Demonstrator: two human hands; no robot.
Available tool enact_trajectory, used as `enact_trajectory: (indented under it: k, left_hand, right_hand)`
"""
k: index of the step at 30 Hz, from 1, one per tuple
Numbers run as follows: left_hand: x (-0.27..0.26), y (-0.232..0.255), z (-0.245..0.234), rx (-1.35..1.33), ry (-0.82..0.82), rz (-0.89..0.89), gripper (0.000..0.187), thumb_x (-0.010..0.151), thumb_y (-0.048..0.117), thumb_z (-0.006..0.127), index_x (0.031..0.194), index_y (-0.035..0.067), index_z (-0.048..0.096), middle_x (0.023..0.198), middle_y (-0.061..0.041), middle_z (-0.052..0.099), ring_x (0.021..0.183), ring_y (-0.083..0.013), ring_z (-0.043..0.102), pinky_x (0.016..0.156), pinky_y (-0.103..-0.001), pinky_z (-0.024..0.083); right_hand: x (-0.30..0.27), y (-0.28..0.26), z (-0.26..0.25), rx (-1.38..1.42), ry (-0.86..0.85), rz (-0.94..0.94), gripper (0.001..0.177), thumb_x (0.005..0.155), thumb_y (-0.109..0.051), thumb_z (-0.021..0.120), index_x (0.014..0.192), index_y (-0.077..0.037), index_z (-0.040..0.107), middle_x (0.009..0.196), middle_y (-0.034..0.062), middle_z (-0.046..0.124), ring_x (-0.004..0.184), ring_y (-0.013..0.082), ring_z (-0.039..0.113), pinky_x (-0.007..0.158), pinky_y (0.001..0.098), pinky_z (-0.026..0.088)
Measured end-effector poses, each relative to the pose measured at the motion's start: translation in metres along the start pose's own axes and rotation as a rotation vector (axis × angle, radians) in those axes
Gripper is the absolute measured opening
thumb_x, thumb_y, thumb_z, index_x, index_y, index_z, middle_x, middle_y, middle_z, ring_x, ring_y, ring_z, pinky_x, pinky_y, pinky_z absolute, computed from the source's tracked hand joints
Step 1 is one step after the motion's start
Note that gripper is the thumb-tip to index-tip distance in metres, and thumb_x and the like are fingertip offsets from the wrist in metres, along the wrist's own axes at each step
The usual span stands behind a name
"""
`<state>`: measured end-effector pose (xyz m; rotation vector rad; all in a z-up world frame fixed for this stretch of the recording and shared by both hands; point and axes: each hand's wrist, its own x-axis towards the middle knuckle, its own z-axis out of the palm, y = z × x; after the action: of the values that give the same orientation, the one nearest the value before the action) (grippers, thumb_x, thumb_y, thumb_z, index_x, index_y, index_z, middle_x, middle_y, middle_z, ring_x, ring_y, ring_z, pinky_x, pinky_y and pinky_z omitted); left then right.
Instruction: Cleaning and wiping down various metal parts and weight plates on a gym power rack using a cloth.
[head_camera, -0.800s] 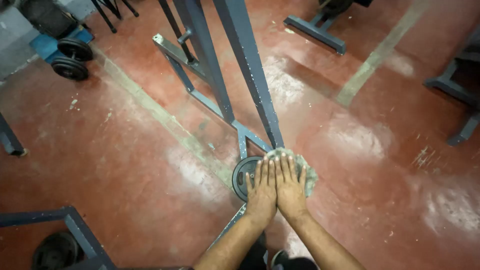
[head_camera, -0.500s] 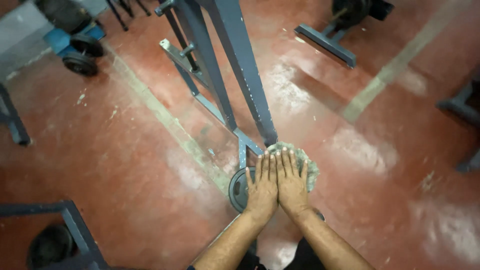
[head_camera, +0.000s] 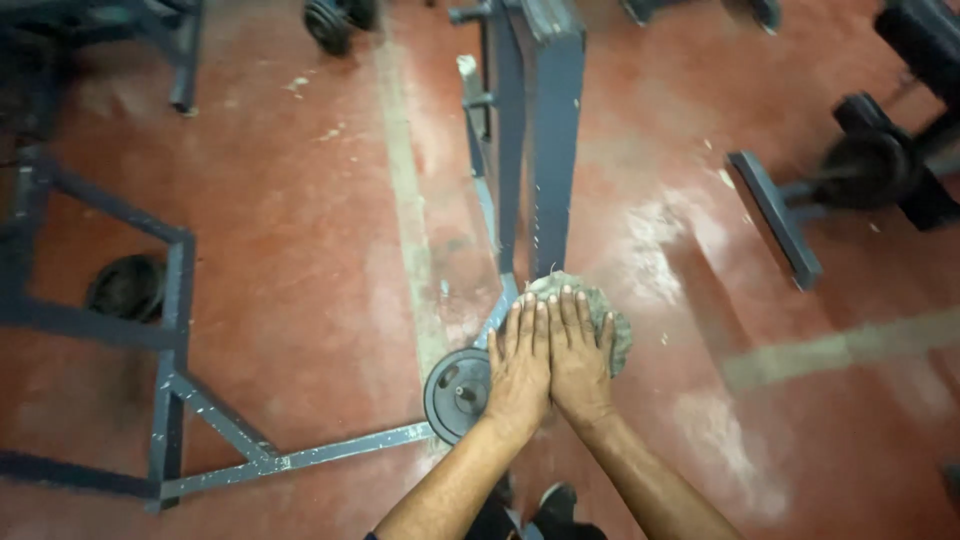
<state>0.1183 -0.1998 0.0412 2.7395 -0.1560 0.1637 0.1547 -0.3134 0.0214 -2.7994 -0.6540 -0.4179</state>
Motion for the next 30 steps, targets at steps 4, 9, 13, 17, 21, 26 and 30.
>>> enact_trajectory:
  k: [4, 9, 13, 17, 21, 26, 30]
  left_hand:
    - [0.036, 0.017, -0.071, -0.042, -0.064, -0.044, 0.102, 0.072, -0.002, 0.064, 0.160, -0.002, 0.012, 0.169, -0.021, 0.007, 0.157, -0.0386, 0.006, 0.120, -0.066, 0.008]
    - [0.109, 0.014, -0.121, -0.125, 0.428, 0.171, 0.089, 0.084, -0.005, 0.059, 0.162, -0.002, 0.017, 0.171, -0.023, 0.015, 0.161, -0.0417, 0.014, 0.125, -0.070, 0.011]
    - [0.146, 0.012, -0.144, -0.137, 0.638, 0.127, 0.081, 0.098, 0.005, 0.062, 0.165, 0.004, 0.017, 0.173, -0.019, 0.017, 0.162, -0.0392, 0.018, 0.125, -0.069, 0.016]
    - [0.171, 0.012, -0.134, -0.198, 0.406, -0.023, 0.090, 0.084, -0.001, 0.059, 0.162, 0.004, 0.016, 0.170, -0.018, 0.016, 0.157, -0.0403, 0.018, 0.118, -0.073, 0.016]
    - [0.192, 0.023, -0.124, -0.278, 0.436, -0.033, 0.088, 0.089, -0.003, 0.058, 0.167, 0.009, 0.019, 0.176, -0.018, 0.015, 0.162, -0.0375, 0.021, 0.121, -0.068, 0.019]
    - [0.232, 0.038, -0.169, -0.343, 0.679, 0.073, 0.095, 0.084, 0.011, 0.068, 0.166, 0.011, 0.021, 0.174, -0.022, 0.020, 0.163, -0.0390, 0.024, 0.133, -0.053, 0.025]
    - [0.258, 0.044, -0.184, -0.376, 0.698, -0.004, 0.091, 0.076, 0.015, 0.073, 0.160, 0.011, 0.040, 0.172, -0.025, 0.027, 0.160, -0.0411, 0.026, 0.132, -0.050, 0.025]
  right_hand:
    - [0.049, 0.003, -0.033, 0.107, 0.162, -0.096, 0.060, 0.095, -0.017, 0.047, 0.153, -0.001, 0.046, 0.163, 0.0218, 0.037, 0.155, 0.0382, 0.028, 0.123, 0.0662, 0.009]
    - [0.158, 0.003, -0.125, 0.080, 0.440, -0.211, 0.050, 0.105, -0.013, 0.052, 0.153, -0.002, 0.054, 0.165, 0.0213, 0.040, 0.157, 0.0400, 0.032, 0.124, 0.0667, 0.006]
    - [0.218, 0.022, -0.111, 0.030, 0.493, -0.284, 0.049, 0.107, -0.014, 0.054, 0.156, -0.012, 0.056, 0.169, 0.0170, 0.034, 0.159, 0.0393, 0.023, 0.123, 0.0661, 0.003]
    - [0.254, 0.063, -0.051, 0.034, 0.467, -0.399, 0.050, 0.105, -0.017, 0.056, 0.154, -0.020, 0.061, 0.171, 0.0159, 0.027, 0.160, 0.0402, 0.011, 0.122, 0.0673, 0.003]
    - [0.278, 0.081, -0.049, 0.100, 0.544, -0.507, 0.042, 0.107, -0.020, 0.059, 0.149, -0.017, 0.066, 0.170, 0.0117, 0.032, 0.160, 0.0382, 0.016, 0.124, 0.0663, 0.016]
    - [0.338, 0.069, -0.127, 0.296, 0.512, -0.592, 0.034, 0.105, -0.020, 0.059, 0.136, -0.010, 0.069, 0.154, 0.0145, 0.050, 0.145, 0.0389, 0.041, 0.116, 0.0601, 0.033]
    - [0.377, 0.072, -0.141, 0.383, 0.296, -0.551, 0.025, 0.104, -0.022, 0.059, 0.122, -0.010, 0.072, 0.137, 0.0149, 0.064, 0.127, 0.0377, 0.058, 0.101, 0.0553, 0.043]
